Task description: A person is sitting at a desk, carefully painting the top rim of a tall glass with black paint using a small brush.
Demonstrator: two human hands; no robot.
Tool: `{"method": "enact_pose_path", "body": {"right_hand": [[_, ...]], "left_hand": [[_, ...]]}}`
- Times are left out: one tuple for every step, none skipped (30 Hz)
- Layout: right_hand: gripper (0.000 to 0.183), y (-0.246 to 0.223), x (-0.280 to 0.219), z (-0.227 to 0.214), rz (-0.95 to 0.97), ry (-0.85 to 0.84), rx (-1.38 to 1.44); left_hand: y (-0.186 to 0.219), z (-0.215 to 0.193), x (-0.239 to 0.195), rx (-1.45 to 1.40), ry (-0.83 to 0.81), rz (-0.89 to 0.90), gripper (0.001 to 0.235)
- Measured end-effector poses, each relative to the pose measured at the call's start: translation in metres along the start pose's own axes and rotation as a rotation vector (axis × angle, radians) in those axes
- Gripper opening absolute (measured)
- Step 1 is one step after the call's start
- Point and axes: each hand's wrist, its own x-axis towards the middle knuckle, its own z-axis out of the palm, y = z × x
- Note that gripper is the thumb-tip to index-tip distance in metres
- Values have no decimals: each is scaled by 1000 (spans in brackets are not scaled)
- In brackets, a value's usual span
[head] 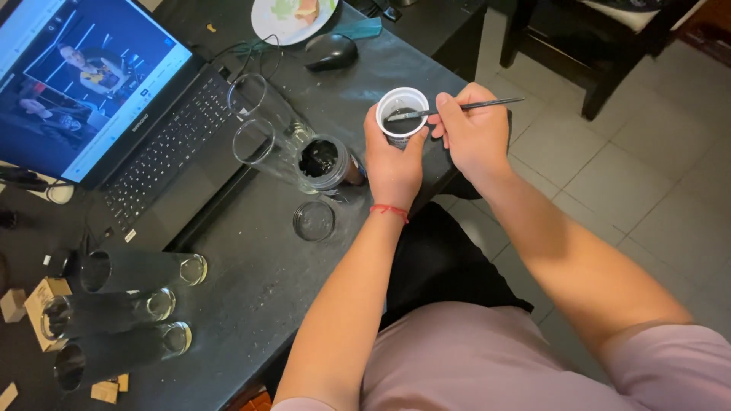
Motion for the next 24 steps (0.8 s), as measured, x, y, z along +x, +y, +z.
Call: {"method": "enact_pose_path", "body": {"right_hand": [[25,1,1,0,-22,-16,-1],[25,4,2,-1,-23,-11,1],[24,8,3,-2,-36,-31,11],[22,11,3,-2,-49,-52,20],[22,15,3,-5,-48,-48,20],[21,18,2,-7,-67,-67,36],[20,21,2,-8,-87,-87,53],[20,25,2,-11,-87,-85,55],[18,30,2,-13,-104,-99,75],[17,35,2,-15,-122,-113,96],[17,32,2,-15,-123,-109,98],[18,28,2,-14,-154,-103,68],[19,25,1,-15,-185,-96,36],[19,25,1,-16,-186,-92,38],[17,25,0,-17,-277,-97,-62],[15,24,0,-18,-368,-102,-161],[15,15,-2,-17,-368,-102,-162],[12,6,-4,-16,-428,-129,-224],[11,-3,-8,-15,-485,-157,-286],[11,-1,-8,-16,-484,-159,-287],[10,1,-8,-17,-483,-189,-284],[9,2,-8,-18,-482,-219,-281],[9,4,-8,-18,-482,-221,-282],[8,5,-7,-19,-475,-223,-253]], "left_hand": [[2,0,1,6,-6,-11,73],[1,-1,1,9,-10,-8,73],[1,-1,0,12,-11,-10,73],[1,-1,0,16,-12,-13,73],[2,-1,-1,18,-15,-12,73],[3,-2,-2,21,-19,-14,73],[5,-3,-3,25,-20,-15,74],[4,-2,-2,27,-21,-14,74],[4,-2,-1,23,-22,-15,74],[3,-2,-1,20,-22,-16,74],[4,-3,-1,22,-24,-14,74],[6,-3,-1,35,-27,-27,75],[7,-4,-2,48,-31,-41,75],[5,-3,-1,50,-33,-39,75],[3,-3,0,56,-27,-40,75],[1,-2,1,61,-20,-41,75],[3,-2,0,61,-20,-41,75],[5,-2,-1,58,-20,-37,75],[6,-3,-3,55,-18,-35,75],[3,-2,-2,55,-17,-37,75],[0,-1,-1,61,-13,-31,75],[-3,-1,0,66,-8,-24,75],[-1,-1,-1,64,-7,-25,75],[2,-2,-3,59,-5,-14,74]]}}
